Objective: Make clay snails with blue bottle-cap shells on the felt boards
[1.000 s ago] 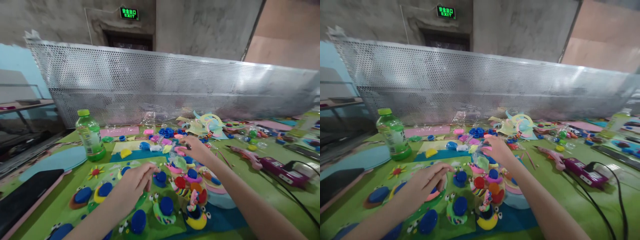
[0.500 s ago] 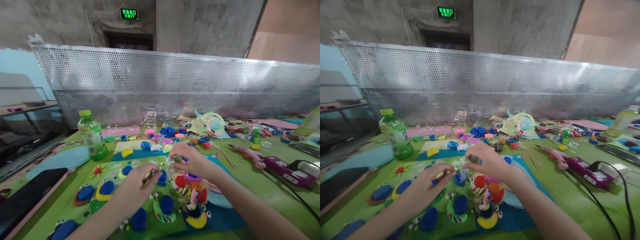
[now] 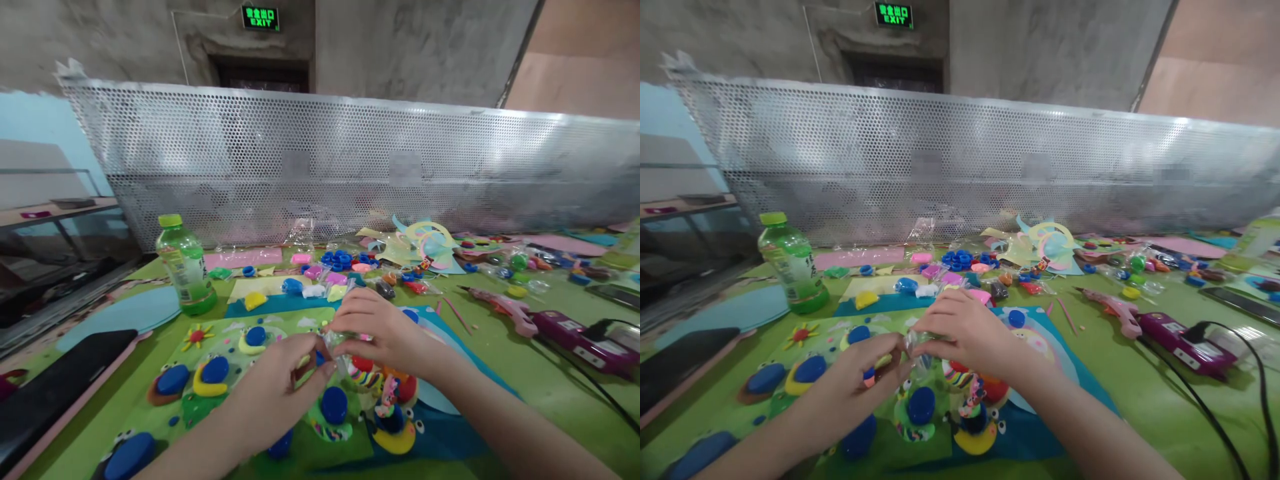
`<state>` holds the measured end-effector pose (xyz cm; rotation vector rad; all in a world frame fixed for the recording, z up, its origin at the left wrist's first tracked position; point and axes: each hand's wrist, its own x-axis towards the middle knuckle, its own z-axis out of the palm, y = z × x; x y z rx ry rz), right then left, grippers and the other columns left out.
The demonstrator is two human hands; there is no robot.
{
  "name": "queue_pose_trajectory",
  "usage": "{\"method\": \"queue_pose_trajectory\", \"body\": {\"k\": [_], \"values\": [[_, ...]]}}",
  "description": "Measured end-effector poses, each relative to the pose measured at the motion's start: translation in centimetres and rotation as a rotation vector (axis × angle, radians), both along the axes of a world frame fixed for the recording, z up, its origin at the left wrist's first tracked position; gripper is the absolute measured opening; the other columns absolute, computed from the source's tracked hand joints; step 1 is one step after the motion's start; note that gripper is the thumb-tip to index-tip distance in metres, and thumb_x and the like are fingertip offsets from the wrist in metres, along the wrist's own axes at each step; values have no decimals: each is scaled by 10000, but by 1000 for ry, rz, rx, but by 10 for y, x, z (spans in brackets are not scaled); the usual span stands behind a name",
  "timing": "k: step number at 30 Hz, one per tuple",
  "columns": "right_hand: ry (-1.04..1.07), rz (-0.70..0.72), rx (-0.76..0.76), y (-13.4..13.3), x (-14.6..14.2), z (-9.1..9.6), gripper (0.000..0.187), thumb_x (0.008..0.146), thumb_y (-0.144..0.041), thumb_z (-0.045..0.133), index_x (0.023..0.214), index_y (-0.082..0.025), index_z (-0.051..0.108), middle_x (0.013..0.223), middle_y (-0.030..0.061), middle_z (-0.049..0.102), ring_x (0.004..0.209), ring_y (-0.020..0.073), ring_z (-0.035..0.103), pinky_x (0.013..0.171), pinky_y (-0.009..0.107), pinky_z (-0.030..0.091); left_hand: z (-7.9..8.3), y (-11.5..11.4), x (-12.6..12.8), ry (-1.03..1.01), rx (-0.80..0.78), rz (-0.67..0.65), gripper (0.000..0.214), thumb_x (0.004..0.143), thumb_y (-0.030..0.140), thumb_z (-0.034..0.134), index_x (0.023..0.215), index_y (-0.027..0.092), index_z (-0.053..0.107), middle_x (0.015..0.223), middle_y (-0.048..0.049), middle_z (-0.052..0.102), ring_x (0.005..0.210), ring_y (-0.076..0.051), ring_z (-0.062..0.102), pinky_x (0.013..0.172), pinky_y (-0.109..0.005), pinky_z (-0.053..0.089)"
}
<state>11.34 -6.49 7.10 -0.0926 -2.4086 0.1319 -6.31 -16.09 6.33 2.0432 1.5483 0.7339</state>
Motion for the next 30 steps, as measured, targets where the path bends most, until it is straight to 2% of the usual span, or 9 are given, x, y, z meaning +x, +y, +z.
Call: {"method": "queue_pose_trajectory", "body": {"k": [6, 10, 13, 16, 19, 22, 24, 27, 30], "values": [[-59, 34, -76, -4, -1, 1, 226, 900, -318, 478, 938, -158, 633, 854, 28, 646, 816, 133, 523, 772, 302, 419, -2, 1, 1, -15, 56, -6, 209, 877, 357, 365, 783, 220, 491, 696, 34, 492, 647, -120, 451, 581, -235, 331], [-25, 38, -99, -3, 2, 4, 226, 911, -295, 461, 965, -167, 641, 861, 25, 657, 831, 139, 518, 772, 302, 422, -1, 2, -2, -36, 71, -12, 255, 877, 371, 358, 724, 213, 487, 676, 33, 507, 641, -118, 468, 566, -222, 337], [-2, 0, -109, -2, 3, 6, 183, 902, -280, 487, 970, -216, 644, 873, 11, 651, 845, 134, 525, 784, 301, 421, 2, -1, -5, -58, 86, 18, 272, 873, 371, 363, 681, 203, 458, 628, 37, 464, 581, -105, 425, 521, -210, 312], [-15, -21, -133, -4, 4, 7, 176, 908, -247, 475, 953, -192, 637, 835, 17, 644, 826, 136, 523, 788, 306, 415, 4, -4, -8, -112, 79, 58, 258, 869, 364, 378, 679, 203, 444, 612, 43, 423, 558, -99, 389, 497, -200, 300], [-97, 2, -203, -6, 5, 8, 236, 913, -306, 455, 1028, -155, 594, 901, 50, 620, 880, 150, 508, 822, 318, 412, 5, -4, -8, -185, 94, 82, 262, 869, 363, 376, 673, 205, 448, 605, 45, 401, 548, -97, 376, 490, -193, 308], [-193, -5, -269, -7, 5, 6, 505, 776, -445, 620, 1169, -149, 508, 1077, 85, 560, 1020, 177, 473, 891, 322, 403, 8, -4, -6, -211, 217, 93, 218, 867, 328, 388, 707, 218, 487, 627, 46, 443, 563, -91, 409, 511, -184, 335], [-233, -26, -294, -7, 5, 4, 626, 697, -445, 695, 1208, -160, 472, 1157, 91, 532, 1085, 190, 453, 934, 324, 385, 9, -5, -5, -222, 271, 100, 173, 856, 313, 417, 742, 231, 519, 664, 47, 488, 585, -89, 443, 547, -181, 369], [-226, -45, -334, -6, 4, 2, 513, 739, -344, 677, 1184, -186, 479, 1138, 77, 551, 1058, 177, 485, 910, 310, 407, 9, -8, -6, -212, 278, 115, 175, 842, 321, 429, 732, 229, 528, 678, 37, 505, 598, -98, 458, 558, -193, 384], [-163, -51, -343, -7, 6, 6, 390, 778, -176, 588, 1154, -204, 489, 1079, 56, 560, 1025, 158, 496, 873, 291, 427, 8, -8, -10, -197, 266, 188, 227, 821, 329, 420, 635, 204, 454, 595, 36, 423, 531, -97, 385, 473, -199, 315]]}}
